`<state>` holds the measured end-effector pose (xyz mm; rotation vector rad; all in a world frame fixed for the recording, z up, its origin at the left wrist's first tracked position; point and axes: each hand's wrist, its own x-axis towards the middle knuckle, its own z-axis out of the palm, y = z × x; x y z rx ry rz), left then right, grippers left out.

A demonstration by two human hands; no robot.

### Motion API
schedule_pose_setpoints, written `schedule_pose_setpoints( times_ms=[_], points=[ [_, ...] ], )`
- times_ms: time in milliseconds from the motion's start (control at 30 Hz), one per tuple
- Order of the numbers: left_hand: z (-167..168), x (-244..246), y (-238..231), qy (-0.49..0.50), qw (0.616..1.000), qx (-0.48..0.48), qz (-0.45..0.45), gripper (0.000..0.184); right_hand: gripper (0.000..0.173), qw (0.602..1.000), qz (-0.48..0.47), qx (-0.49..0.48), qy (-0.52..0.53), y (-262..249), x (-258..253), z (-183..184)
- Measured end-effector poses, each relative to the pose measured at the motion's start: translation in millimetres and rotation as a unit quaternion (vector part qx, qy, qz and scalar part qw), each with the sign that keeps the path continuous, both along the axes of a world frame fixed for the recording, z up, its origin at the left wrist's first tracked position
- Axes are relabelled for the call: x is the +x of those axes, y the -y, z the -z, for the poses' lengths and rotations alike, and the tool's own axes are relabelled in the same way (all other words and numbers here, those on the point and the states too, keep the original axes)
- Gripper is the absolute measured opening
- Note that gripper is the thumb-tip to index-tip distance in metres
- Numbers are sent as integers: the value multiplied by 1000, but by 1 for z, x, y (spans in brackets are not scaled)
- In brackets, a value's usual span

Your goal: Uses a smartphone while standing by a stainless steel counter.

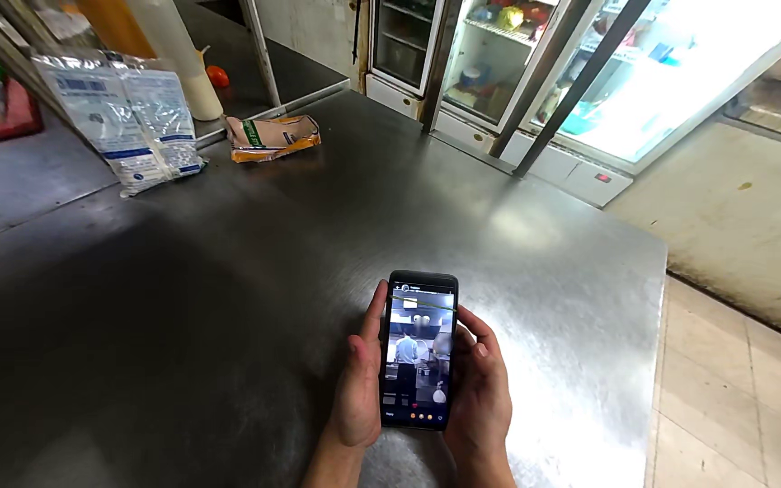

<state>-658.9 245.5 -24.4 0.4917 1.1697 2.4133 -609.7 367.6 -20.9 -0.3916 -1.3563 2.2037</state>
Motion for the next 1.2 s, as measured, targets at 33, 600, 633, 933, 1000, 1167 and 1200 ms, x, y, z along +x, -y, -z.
schedule_pose_setpoints(
  times_ms=[33,600,633,933,1000,1167,1200],
  points=[
    [0,0,0,-1,1000,-3,-3,102,50,1000,-1,0,-2,0,0,0],
    [-1,1,-1,1,1000,7,-2,104,50,1000,2,0,-2,0,0,1],
    [-1,1,-1,2,1000,7,-3,103,50,1000,2,0,-2,0,0,1],
    [-1,1,0,2,1000,-8,-6,105,48,1000,7,1,0,0,0,1],
    [0,1,0,5,1000,1,-3,105,47,1000,10,2,2,1,-1,0],
    [0,1,-1,1,1000,-6,-7,105,47,1000,9,2,0,0,0,1],
    [0,1,-1,1,1000,-5,-7,104,48,1000,7,3,-2,0,0,1]
  ],
)
